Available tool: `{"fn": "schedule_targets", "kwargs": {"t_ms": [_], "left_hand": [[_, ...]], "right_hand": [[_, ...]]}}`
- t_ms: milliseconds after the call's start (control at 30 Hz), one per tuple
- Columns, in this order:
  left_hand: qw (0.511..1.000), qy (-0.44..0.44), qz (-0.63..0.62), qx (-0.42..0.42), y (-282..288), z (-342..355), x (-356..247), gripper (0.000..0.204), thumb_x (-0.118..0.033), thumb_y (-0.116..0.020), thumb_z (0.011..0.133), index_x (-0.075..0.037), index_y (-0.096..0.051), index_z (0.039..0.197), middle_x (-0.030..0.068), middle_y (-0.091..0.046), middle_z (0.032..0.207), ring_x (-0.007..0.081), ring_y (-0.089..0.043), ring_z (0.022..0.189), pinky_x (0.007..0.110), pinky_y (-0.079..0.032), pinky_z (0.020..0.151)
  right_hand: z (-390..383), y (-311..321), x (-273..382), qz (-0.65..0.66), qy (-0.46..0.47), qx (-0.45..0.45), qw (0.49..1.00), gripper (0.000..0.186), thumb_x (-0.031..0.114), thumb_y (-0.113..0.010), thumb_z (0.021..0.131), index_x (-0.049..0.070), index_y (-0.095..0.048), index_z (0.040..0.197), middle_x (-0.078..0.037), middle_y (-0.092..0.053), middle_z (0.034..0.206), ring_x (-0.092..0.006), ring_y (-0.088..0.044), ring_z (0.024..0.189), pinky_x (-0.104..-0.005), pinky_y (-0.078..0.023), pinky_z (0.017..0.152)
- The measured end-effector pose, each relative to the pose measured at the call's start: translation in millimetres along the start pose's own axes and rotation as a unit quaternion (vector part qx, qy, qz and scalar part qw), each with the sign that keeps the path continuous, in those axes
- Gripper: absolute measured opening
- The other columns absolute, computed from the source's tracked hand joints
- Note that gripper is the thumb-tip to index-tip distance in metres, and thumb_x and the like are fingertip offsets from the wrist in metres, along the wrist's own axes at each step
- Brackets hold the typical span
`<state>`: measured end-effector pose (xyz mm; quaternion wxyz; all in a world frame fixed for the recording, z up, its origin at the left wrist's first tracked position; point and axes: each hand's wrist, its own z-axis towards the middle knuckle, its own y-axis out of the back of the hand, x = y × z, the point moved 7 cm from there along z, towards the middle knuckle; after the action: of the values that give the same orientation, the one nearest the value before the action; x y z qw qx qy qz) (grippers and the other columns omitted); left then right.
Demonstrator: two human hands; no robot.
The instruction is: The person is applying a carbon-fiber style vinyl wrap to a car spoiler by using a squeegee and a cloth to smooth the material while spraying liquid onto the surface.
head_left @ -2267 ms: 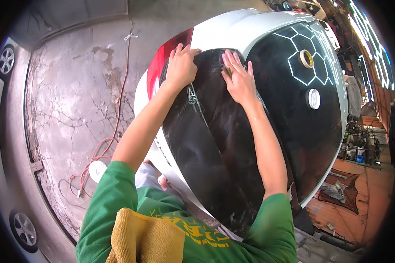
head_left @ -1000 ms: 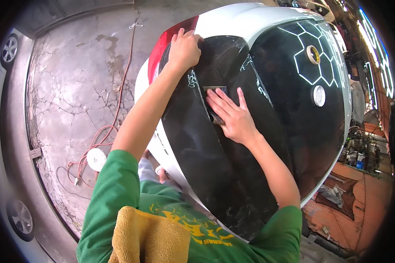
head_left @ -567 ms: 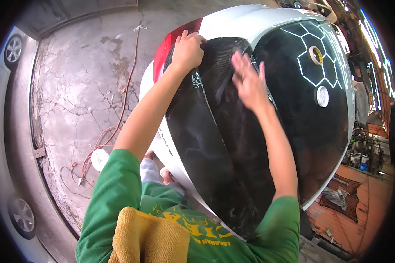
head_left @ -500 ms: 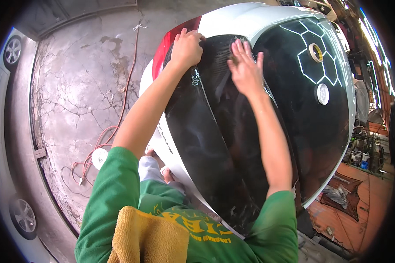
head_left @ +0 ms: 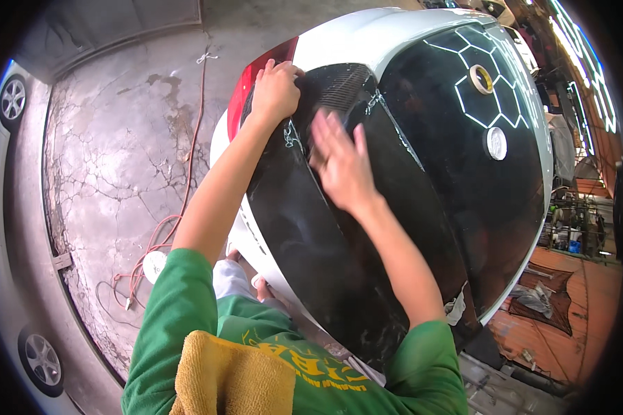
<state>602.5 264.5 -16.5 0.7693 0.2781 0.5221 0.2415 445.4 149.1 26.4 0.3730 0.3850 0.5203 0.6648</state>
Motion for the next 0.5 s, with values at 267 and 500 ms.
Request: {"fn": "schedule_targets", "kwargs": {"t_ms": [267, 500], "left_hand": [[1.000, -0.022, 0.000, 0.002, -5.2, 0.3, -8.2, 0.024, -0.008, -0.051, 0.093, -0.010, -0.070, 0.108, 0.0125, -0.065, 0.122, 0.0451, -0.047, 0.130, 0.052, -0.038, 0.107], [1.000, -0.003, -0.009, -0.003, 1.0, 0.4, 0.0, 0.021, -0.012, -0.058, 0.091, -0.010, -0.069, 0.108, 0.0139, -0.066, 0.122, 0.0438, -0.046, 0.132, 0.053, -0.036, 0.110]], "right_hand": [[57.8, 29.3, -89.6, -0.056, -0.144, -0.086, 0.984, 0.057, 0.033, -0.048, 0.100, 0.004, -0.039, 0.148, -0.011, -0.031, 0.159, -0.0278, -0.027, 0.148, -0.0667, -0.021, 0.114], [-57.1, 20.8, -13.1, -0.019, 0.019, 0.074, 0.997, 0.061, 0.028, -0.058, 0.095, 0.007, -0.040, 0.149, -0.006, -0.032, 0.160, -0.0264, -0.031, 0.147, -0.0665, -0.019, 0.114]]}}
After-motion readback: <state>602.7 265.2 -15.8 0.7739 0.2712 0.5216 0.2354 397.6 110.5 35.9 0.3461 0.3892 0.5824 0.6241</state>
